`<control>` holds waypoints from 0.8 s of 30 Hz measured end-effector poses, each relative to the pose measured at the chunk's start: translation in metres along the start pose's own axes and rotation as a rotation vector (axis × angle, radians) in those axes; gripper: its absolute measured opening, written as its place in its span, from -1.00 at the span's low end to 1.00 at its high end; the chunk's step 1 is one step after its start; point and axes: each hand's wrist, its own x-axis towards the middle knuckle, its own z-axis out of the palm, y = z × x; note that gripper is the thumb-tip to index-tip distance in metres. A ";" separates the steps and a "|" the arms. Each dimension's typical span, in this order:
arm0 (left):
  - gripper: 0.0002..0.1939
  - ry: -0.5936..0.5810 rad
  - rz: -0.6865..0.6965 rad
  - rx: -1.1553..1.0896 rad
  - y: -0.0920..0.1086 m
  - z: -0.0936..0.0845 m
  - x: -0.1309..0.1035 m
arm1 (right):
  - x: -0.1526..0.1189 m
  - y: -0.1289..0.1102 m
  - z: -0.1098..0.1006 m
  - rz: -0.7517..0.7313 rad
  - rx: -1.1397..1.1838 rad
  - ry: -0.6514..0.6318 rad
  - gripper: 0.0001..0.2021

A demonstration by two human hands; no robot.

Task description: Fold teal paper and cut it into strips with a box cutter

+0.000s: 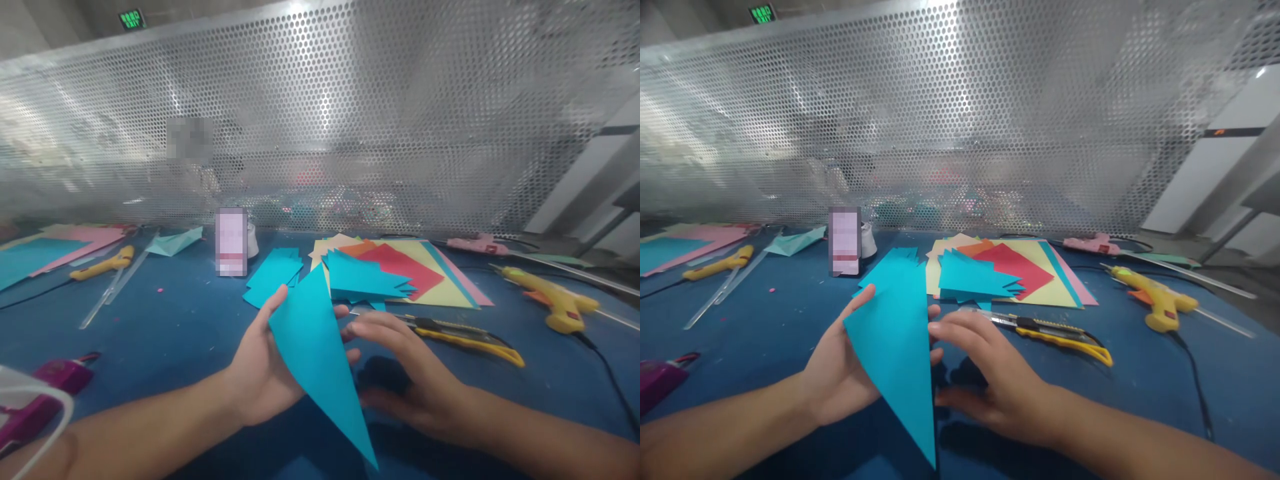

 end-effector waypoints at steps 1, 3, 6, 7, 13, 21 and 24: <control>-0.27 -0.011 0.004 -0.005 0.001 0.000 0.000 | 0.000 0.000 -0.001 -0.019 -0.017 -0.004 -0.36; -0.30 -0.004 -0.004 -0.008 0.002 -0.002 0.002 | 0.000 0.000 -0.003 -0.062 -0.051 -0.029 -0.37; -0.29 0.041 -0.069 0.031 0.001 -0.006 0.005 | 0.001 -0.001 -0.007 -0.085 -0.083 -0.078 -0.35; -0.30 0.048 -0.093 0.053 -0.001 -0.008 0.005 | 0.001 -0.002 -0.008 -0.082 -0.088 -0.090 -0.34; -0.49 -0.043 -0.191 0.133 -0.011 -0.013 0.007 | 0.005 -0.002 -0.008 -0.087 -0.011 -0.157 -0.24; -0.55 -0.068 -0.220 0.273 -0.015 -0.018 0.010 | 0.005 0.004 0.003 0.054 -0.263 -0.161 -0.21; -0.56 -0.064 -0.186 0.385 -0.017 -0.020 0.011 | 0.007 0.005 0.004 0.057 -0.278 -0.220 -0.21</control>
